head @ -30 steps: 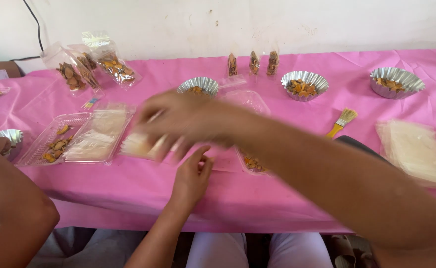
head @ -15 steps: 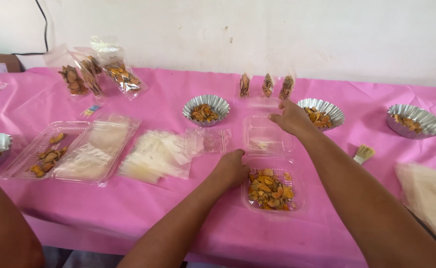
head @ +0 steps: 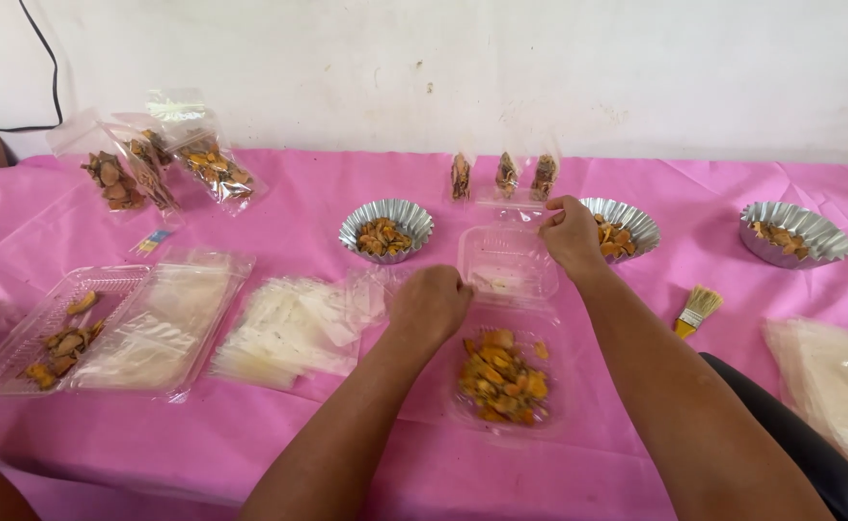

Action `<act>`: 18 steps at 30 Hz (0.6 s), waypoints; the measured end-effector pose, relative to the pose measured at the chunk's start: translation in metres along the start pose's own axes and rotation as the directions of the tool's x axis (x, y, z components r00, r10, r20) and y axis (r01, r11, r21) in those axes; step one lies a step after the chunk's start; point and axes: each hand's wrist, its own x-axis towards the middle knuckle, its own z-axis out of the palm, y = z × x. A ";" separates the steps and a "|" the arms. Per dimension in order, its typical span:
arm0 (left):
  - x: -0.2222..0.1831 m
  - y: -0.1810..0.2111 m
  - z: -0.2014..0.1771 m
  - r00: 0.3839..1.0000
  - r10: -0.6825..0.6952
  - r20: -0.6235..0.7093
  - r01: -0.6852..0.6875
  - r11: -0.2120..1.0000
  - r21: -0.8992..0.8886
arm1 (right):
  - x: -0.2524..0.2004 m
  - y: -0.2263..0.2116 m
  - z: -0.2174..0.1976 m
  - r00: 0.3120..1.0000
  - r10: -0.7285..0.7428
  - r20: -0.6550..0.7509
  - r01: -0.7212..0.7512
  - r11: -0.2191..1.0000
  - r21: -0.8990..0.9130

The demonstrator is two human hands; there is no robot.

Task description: Sorting and cleaning dried tea ingredients using a brush and packaging them into small plastic bags.

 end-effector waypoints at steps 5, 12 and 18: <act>0.016 -0.009 -0.005 0.997 -0.039 -0.065 0.040 0.999 0.008 | 0.007 0.011 -0.002 0.997 -0.012 -0.080 0.022 0.991 0.130; 0.006 -0.004 0.006 0.969 -0.067 0.239 0.050 0.996 0.080 | -0.006 -0.004 0.003 0.999 -0.012 -0.037 0.016 0.993 0.118; 0.007 -0.003 -0.002 0.997 -0.080 0.000 0.080 0.996 0.036 | -0.014 -0.013 0.002 0.997 -0.049 0.051 0.038 0.979 0.198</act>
